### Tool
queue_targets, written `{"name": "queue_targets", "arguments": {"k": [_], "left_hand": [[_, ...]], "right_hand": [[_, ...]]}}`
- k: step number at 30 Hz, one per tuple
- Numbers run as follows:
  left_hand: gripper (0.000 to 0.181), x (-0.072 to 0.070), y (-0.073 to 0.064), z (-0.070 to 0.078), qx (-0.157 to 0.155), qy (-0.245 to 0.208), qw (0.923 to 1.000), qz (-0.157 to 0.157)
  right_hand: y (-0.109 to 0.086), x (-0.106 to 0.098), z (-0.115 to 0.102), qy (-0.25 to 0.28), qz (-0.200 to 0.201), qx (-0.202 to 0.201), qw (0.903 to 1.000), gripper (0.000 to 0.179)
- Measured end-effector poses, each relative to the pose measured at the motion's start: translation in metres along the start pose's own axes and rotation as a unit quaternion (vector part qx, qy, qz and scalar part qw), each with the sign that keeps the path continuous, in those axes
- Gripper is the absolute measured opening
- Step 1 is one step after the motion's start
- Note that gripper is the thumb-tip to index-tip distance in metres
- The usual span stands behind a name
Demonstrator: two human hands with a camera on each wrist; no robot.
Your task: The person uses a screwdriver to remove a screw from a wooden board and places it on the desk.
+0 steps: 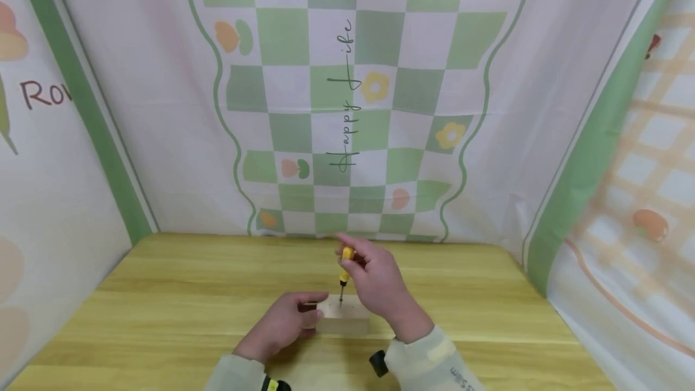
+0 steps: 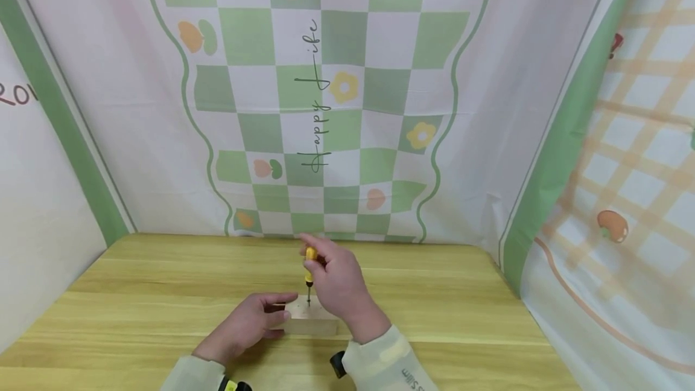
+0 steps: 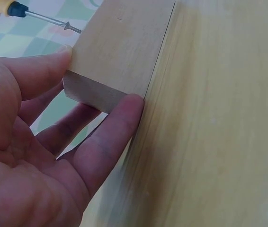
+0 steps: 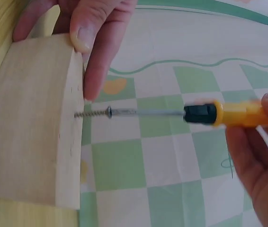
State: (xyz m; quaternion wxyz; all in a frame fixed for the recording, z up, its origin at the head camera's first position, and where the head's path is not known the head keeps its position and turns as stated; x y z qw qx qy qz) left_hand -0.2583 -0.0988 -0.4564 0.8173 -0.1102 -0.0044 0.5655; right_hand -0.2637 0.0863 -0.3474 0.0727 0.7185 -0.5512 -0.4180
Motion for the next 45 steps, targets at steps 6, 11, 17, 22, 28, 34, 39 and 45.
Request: {"name": "queue_targets", "arguments": {"k": [6,11,17,22,28,34,39,45], "left_hand": [[0.036,-0.0006,0.0004,-0.0011,-0.001,-0.003,1.0000,-0.003],[0.036,-0.0006,0.0017,-0.0030,0.005,-0.007,0.9999,-0.005],[0.036,-0.0008,0.0031,-0.0021,0.006,-0.007,1.0000,-0.004],[0.035,-0.0013,0.0032,-0.0009,0.004,0.000,1.0000,-0.004],[0.035,-0.0007,0.0016,-0.0015,0.007,0.007,1.0000,0.001],[0.036,0.0005,0.0009,-0.0021,0.015,0.002,0.9999,-0.002],[0.037,0.0016,0.0005,-0.0014,0.015,-0.004,0.9999,-0.002],[0.038,0.0021,-0.0001,-0.0010,0.016,-0.008,0.9998,-0.002]], "right_hand": [[-0.0017,0.0003,-0.0011,0.029,-0.035,0.010,0.9989,0.035],[-0.0039,0.0011,-0.0024,-0.056,0.033,0.015,0.9978,0.027],[-0.0047,0.0024,-0.0076,-0.111,0.096,-0.008,0.9891,0.019],[-0.0027,0.0014,-0.0084,-0.107,0.085,-0.020,0.9904,0.024],[-0.0034,-0.0004,-0.0020,-0.024,0.046,-0.020,0.9984,0.031],[-0.0089,0.0025,-0.0018,-0.030,0.089,0.006,0.9956,0.021],[-0.0087,0.0034,-0.0066,-0.074,0.113,-0.011,0.9908,0.019],[-0.0040,-0.0022,-0.0062,-0.056,0.069,0.001,0.9960,0.026]]}}
Point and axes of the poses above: each hand's wrist, its own y-axis towards the middle knuckle, its own x-axis out of the palm, z = x × y, the point moved 2 cm from there along y, towards the middle knuckle, and after that the axes turned 5 degrees about -x, right-handed, at the moved point
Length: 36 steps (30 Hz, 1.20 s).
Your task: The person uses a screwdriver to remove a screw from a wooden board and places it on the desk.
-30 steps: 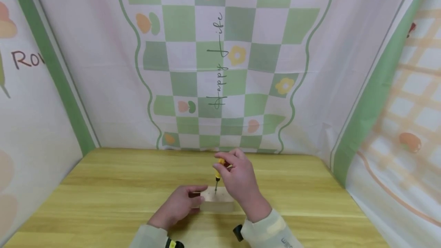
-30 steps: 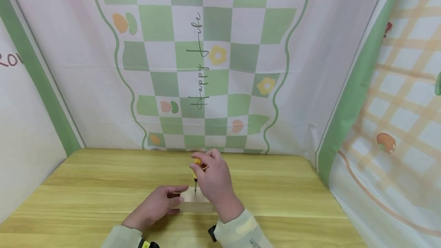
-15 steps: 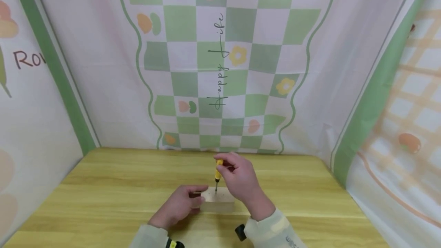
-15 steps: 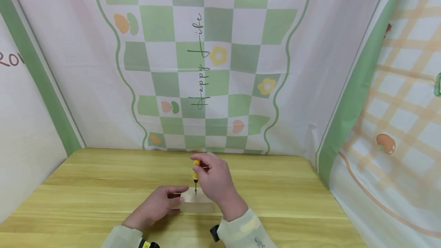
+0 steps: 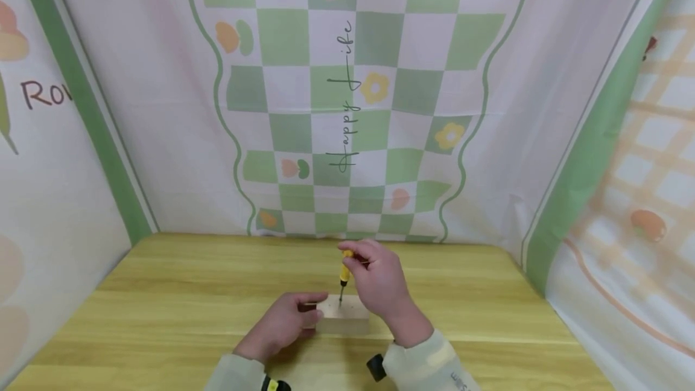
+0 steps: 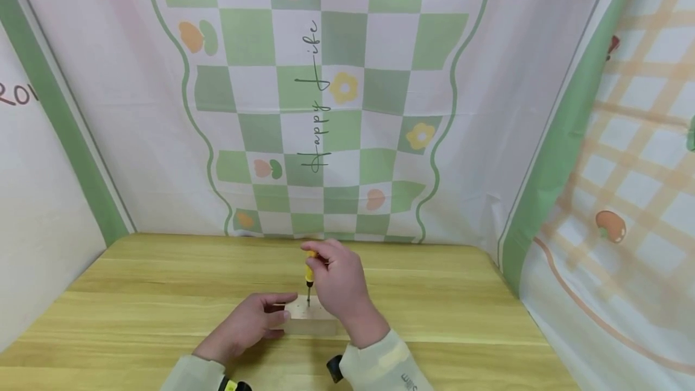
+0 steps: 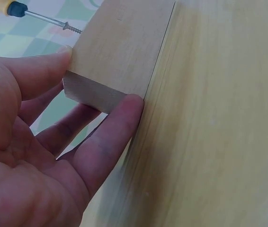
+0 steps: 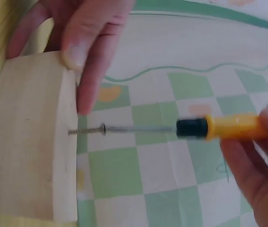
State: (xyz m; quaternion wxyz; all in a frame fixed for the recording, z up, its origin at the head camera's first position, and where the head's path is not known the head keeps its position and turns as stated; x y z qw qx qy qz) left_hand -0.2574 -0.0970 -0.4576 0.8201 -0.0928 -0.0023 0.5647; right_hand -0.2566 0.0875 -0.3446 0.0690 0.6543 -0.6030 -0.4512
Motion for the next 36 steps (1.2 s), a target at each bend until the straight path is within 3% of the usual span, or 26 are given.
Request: {"name": "queue_targets", "arguments": {"k": [4,8,14,17,22,26,32,36], "left_hand": [[0.038,-0.0008,-0.0002,-0.0005,0.000,0.000,1.0000,-0.001],[0.037,-0.0013,0.0006,-0.0018,0.005,0.005,1.0000,0.001],[0.036,-0.0017,0.0020,-0.0021,0.001,0.005,1.0000,0.005],[0.036,-0.0019,0.0018,-0.0020,-0.002,0.004,1.0000,0.004],[0.037,-0.0016,0.0011,-0.0018,-0.005,0.001,1.0000,-0.001],[0.036,-0.0015,0.0010,-0.0018,-0.006,0.007,1.0000,0.000],[0.035,-0.0021,0.0019,-0.0019,-0.010,0.015,0.9998,0.000],[0.035,-0.0024,0.0030,-0.0028,-0.011,0.020,0.9997,0.003]], "right_hand": [[0.0009,-0.0017,0.0049,0.064,-0.033,0.039,0.9966,0.028],[-0.0013,-0.0019,0.0054,0.073,-0.015,0.059,0.9955,0.021],[-0.0008,-0.0009,0.0014,0.037,0.009,0.036,0.9986,0.019],[0.0014,-0.0010,0.0000,0.043,-0.013,0.011,0.9989,0.024],[0.0017,-0.0010,0.0016,0.088,-0.054,0.037,0.9940,0.028],[-0.0010,0.0006,0.0032,0.067,-0.030,0.040,0.9965,0.023],[-0.0030,0.0036,0.0007,0.026,0.045,-0.003,0.9986,0.020],[-0.0012,0.0031,-0.0014,-0.001,0.038,-0.030,0.9988,0.021]]}}
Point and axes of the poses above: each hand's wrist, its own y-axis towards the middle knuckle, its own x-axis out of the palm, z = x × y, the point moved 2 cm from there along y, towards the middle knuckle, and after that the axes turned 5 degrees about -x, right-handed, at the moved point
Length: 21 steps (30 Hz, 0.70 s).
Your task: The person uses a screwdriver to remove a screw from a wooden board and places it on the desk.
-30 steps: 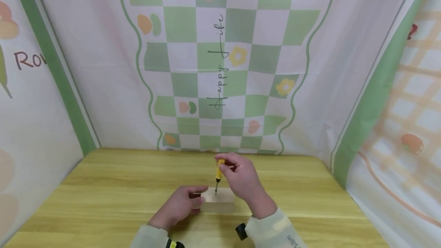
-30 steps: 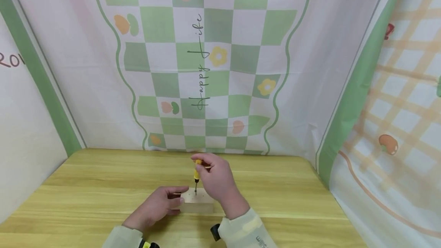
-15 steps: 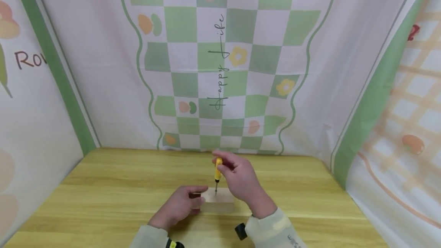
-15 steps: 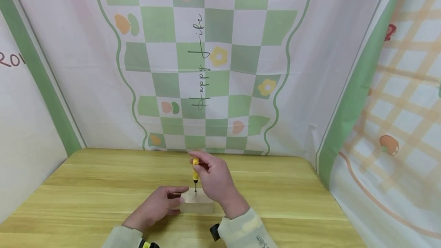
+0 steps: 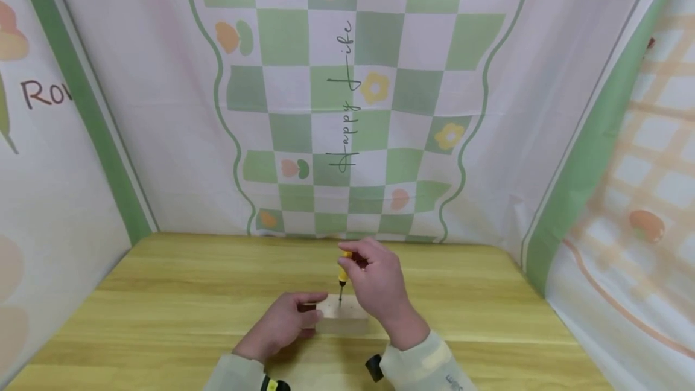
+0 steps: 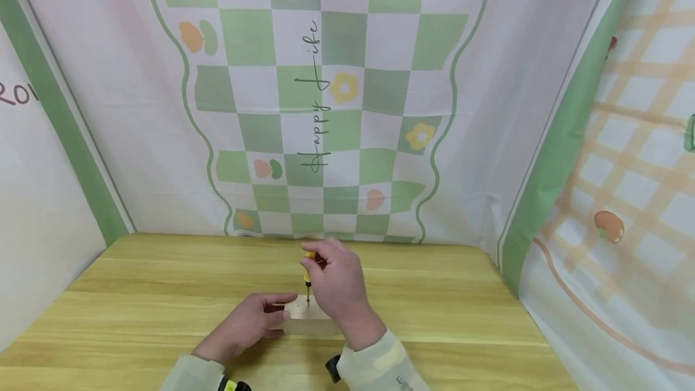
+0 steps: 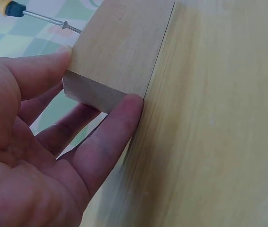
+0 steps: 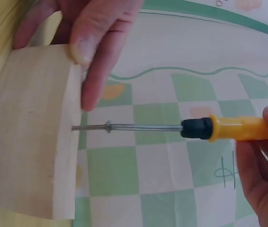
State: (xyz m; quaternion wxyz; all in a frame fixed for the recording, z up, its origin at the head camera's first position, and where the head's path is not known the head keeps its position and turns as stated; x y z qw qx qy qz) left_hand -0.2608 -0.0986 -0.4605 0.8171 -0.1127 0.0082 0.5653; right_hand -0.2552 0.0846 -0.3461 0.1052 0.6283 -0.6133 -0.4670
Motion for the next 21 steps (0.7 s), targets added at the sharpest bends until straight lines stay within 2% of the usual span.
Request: {"name": "queue_targets", "arguments": {"k": [3,6,9,13,18,21], "left_hand": [[0.036,-0.0004,0.0006,-0.0008,0.003,-0.005,1.0000,0.000],[0.036,-0.0007,0.0007,-0.0012,0.006,-0.011,0.9999,0.000],[0.036,-0.0008,0.0004,-0.0009,0.005,-0.008,1.0000,0.001],[0.034,-0.0009,0.0001,-0.0013,0.003,-0.003,1.0000,0.003],[0.036,0.0004,0.0006,-0.0028,0.003,-0.032,0.9995,0.000],[0.037,0.0010,0.0006,-0.0031,0.003,-0.040,0.9992,-0.001]], "right_hand": [[0.0018,-0.0011,-0.0004,0.004,-0.033,0.006,0.9994,0.024],[0.0020,-0.0019,0.0000,0.031,-0.049,0.032,0.9978,0.027],[0.0016,-0.0022,0.0002,0.058,-0.037,0.066,0.9954,0.023],[0.0033,-0.0030,0.0002,0.061,-0.015,0.096,0.9935,0.014],[0.0043,-0.0051,-0.0011,0.036,-0.007,0.094,0.9949,0.013],[0.0031,-0.0054,-0.0010,0.053,-0.017,0.090,0.9944,0.017]]}}
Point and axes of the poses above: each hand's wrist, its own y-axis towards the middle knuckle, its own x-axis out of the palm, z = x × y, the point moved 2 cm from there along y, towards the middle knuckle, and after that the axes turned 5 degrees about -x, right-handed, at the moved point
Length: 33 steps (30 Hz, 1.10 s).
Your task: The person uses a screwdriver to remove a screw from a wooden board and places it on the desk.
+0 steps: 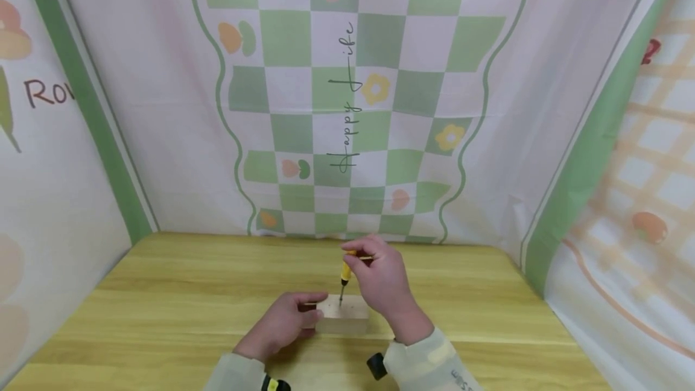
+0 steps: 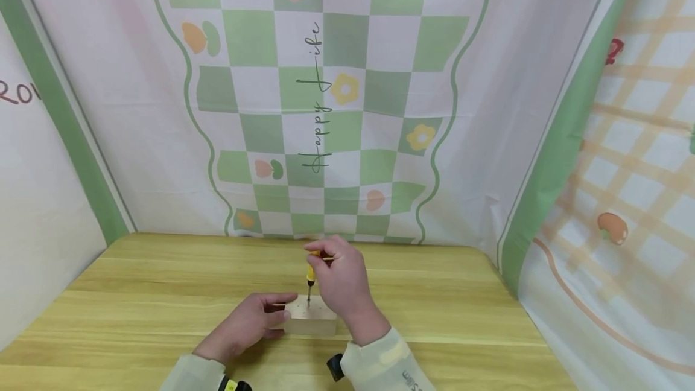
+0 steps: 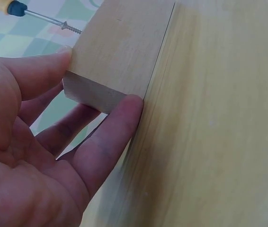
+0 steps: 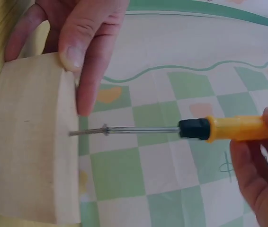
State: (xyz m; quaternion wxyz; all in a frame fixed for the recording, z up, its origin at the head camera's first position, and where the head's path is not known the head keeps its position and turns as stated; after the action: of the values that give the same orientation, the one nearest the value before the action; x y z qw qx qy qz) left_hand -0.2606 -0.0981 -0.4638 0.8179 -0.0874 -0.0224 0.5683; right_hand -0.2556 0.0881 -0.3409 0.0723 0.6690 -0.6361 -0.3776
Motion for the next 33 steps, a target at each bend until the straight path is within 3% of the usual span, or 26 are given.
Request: {"name": "queue_targets", "arguments": {"k": [6,13,21,27,33], "left_hand": [[0.038,0.002,-0.002,0.002,-0.003,-0.003,1.0000,-0.004],[0.036,0.001,-0.002,0.004,-0.008,0.006,0.9999,-0.004],[0.037,0.001,-0.001,0.003,-0.006,0.003,1.0000,-0.005],[0.038,0.001,-0.001,0.003,0.002,0.013,0.9999,-0.003],[0.039,0.002,-0.001,0.002,-0.004,0.001,1.0000,-0.003]], "right_hand": [[-0.003,0.003,0.006,0.041,-0.016,-0.006,0.9990,0.017],[-0.005,0.008,0.010,0.017,0.016,-0.002,0.9997,0.021],[-0.006,0.011,0.006,-0.005,-0.004,-0.059,0.9982,0.034],[-0.008,0.012,0.006,0.038,0.034,-0.044,0.9977,0.025],[-0.007,0.009,0.004,0.009,0.044,-0.050,0.9977,0.029]]}}
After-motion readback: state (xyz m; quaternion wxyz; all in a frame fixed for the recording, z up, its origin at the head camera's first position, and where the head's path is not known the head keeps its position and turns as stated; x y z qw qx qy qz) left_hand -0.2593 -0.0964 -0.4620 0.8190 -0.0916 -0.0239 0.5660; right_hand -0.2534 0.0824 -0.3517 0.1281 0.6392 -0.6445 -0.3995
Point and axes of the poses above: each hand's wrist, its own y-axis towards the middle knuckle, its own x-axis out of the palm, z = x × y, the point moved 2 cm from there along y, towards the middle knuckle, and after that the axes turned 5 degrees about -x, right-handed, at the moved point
